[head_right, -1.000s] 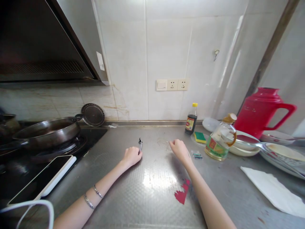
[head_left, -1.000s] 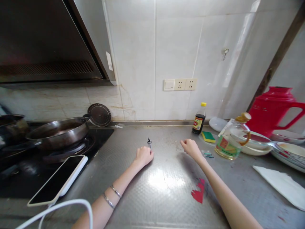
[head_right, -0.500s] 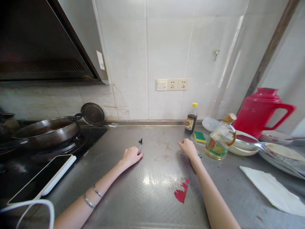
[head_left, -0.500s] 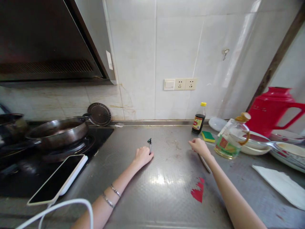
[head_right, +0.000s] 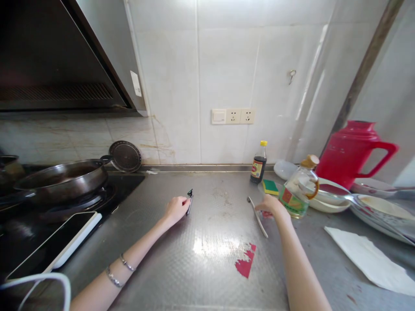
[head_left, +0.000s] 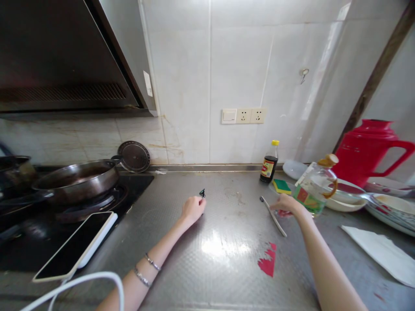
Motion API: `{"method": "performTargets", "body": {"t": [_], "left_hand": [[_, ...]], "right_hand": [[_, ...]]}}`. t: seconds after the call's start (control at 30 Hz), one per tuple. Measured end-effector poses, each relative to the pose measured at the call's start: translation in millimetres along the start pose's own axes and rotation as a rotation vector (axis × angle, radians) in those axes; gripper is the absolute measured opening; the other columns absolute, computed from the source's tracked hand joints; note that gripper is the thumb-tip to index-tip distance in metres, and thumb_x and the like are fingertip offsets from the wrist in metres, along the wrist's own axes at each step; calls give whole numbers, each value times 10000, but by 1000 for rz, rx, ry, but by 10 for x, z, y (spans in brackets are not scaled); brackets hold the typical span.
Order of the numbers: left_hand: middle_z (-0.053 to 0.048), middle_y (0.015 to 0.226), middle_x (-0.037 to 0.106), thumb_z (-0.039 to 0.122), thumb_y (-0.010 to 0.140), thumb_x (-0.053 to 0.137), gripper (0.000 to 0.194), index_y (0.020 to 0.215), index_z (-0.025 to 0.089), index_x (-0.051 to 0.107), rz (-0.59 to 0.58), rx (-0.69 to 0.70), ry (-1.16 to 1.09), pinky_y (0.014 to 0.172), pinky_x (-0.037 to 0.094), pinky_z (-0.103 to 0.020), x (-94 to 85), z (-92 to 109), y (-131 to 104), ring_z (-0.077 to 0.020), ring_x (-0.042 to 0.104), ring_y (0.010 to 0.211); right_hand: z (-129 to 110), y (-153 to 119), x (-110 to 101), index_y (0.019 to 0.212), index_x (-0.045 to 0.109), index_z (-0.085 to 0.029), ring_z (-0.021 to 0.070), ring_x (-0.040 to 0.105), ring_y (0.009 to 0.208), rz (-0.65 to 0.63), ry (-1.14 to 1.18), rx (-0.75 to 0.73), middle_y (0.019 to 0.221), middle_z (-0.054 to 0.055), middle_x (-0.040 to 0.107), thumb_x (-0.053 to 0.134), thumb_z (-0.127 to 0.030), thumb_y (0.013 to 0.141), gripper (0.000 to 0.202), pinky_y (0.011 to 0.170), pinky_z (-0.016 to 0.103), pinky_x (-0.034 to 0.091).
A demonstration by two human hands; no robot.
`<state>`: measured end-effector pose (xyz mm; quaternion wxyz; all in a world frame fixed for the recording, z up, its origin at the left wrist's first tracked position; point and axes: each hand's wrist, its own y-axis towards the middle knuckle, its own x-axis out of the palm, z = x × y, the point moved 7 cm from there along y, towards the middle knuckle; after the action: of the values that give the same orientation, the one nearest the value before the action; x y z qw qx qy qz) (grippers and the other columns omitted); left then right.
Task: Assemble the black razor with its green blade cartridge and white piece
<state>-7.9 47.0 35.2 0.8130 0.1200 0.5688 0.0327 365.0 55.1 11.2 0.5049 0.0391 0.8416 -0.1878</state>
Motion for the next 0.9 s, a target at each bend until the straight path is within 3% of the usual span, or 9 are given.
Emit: {"method": "performTargets", "body": {"t": [0.17,0.33,0.57,0.67,0.8,0.9], "left_hand": [[-69,689,656,405,850,343,431,647,170,643,26,3,-51,515,232,-231,-14,-2,-3,-155,569,636],[-47,617,624,370,834,364,399,592,172,612,40,17,-91,500,199,-237,-46,27,-17,-141,520,566],[-8,525,527,307,792,402,336,527,163,548,45,67,-180,502,199,-237,-55,108,-15,-111,427,505],[13,496,472,323,780,428,329,517,152,528,-37,149,-292,513,229,-228,26,242,-14,-97,402,502],[16,541,503,393,769,478,318,613,133,574,-311,321,-527,520,277,-216,193,604,-140,-90,424,528],[9,586,536,515,719,539,396,709,125,605,-329,348,-563,507,288,-216,176,833,-258,-93,431,540]], "right_hand": [[-90,36,15,436,528,-126,166,566,448,12,-165,-49,449,86,555,570,-233,649,241,433,238,404],[-162,73,88,626,621,-100,204,632,604,88,-240,-72,608,135,640,555,-191,655,116,510,243,423],[-449,-8,93,853,662,-86,233,642,828,154,-284,-154,877,191,673,549,-181,673,233,602,237,433],[-695,-106,98,819,667,-72,208,653,729,149,-257,-216,788,178,682,519,-242,724,245,558,221,423],[-1103,-335,121,758,675,-85,213,653,711,204,-230,-303,731,168,684,490,-295,757,280,541,220,406],[-1396,-557,137,814,677,-83,248,653,758,311,-249,-355,813,199,683,470,-321,760,320,546,237,402]]}}
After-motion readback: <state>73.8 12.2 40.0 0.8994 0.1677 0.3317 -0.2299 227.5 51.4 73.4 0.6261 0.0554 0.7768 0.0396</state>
